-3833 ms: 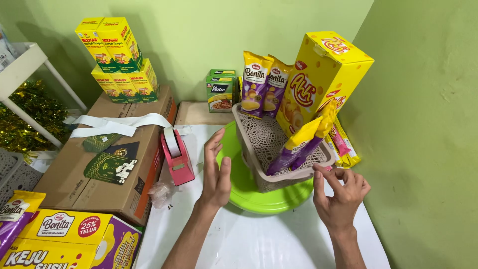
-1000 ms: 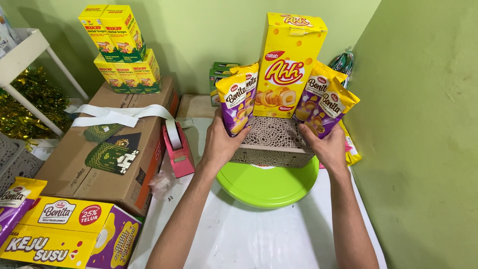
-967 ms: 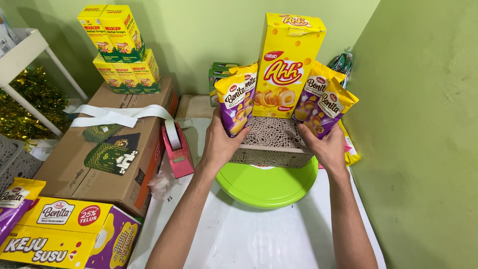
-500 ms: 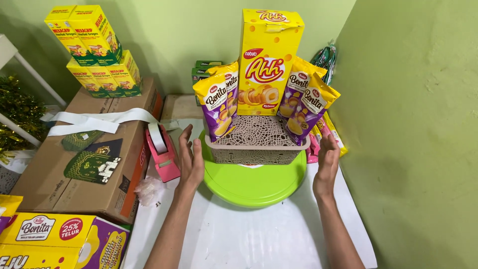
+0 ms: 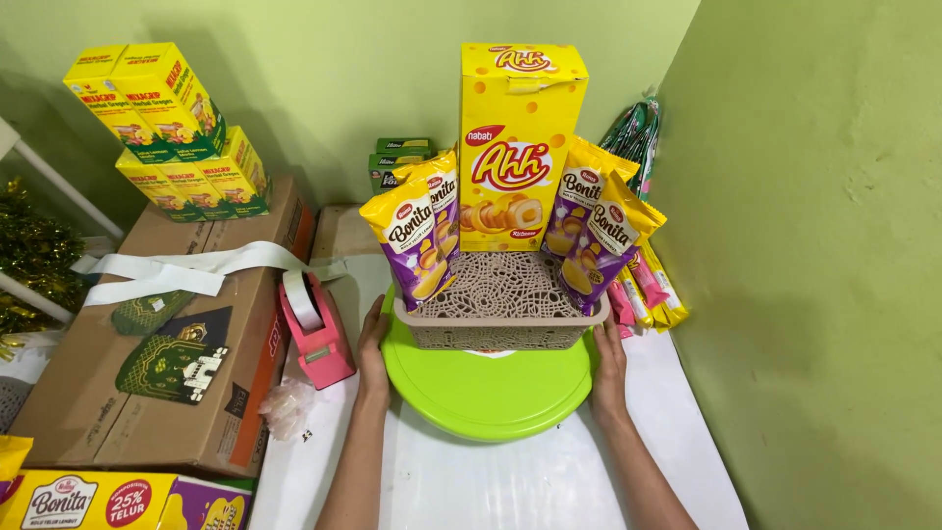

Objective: The person arranges various packaged snacks, including Bonita crackers, Nabati Ahi cookies, and instant noodles, into a woven basket placed on a green rotating base. They carefully position the items to fit within the basket and adjust the arrangement throughout the process.

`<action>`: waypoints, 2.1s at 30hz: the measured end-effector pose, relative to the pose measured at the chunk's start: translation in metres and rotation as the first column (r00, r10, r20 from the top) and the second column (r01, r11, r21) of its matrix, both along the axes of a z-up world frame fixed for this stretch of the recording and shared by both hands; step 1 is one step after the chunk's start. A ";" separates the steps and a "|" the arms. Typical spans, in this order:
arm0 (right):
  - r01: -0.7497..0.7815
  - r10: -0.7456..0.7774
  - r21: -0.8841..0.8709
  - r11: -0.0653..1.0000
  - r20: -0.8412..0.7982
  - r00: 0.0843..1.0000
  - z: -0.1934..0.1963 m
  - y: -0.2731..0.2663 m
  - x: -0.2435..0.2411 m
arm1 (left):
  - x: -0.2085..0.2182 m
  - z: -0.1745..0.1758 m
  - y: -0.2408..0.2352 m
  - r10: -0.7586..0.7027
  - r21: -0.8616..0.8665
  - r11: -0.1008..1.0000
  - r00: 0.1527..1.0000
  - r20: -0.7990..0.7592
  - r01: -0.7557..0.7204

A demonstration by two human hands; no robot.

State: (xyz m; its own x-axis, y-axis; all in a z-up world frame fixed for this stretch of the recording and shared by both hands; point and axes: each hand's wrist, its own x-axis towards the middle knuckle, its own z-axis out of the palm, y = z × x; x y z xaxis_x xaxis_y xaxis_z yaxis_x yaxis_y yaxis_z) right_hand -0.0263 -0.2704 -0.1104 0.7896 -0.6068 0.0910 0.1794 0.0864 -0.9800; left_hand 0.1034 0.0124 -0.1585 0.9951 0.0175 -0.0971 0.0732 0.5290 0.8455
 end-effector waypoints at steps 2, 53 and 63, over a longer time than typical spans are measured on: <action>0.001 -0.001 0.026 1.000 -0.002 1.000 -0.013 -0.007 0.003 | 0.001 -0.002 0.001 -0.006 -0.027 1.000 1.000 -0.005 0.006; -0.129 0.129 -0.023 0.991 -0.001 0.992 -0.055 -0.049 0.015 | 0.008 -0.012 0.006 -0.034 -0.031 0.999 0.999 0.022 0.034; -0.148 0.145 -0.056 0.987 -0.059 0.988 -0.051 -0.047 0.008 | 0.016 -0.025 0.007 -0.018 -0.046 0.999 0.998 0.057 0.021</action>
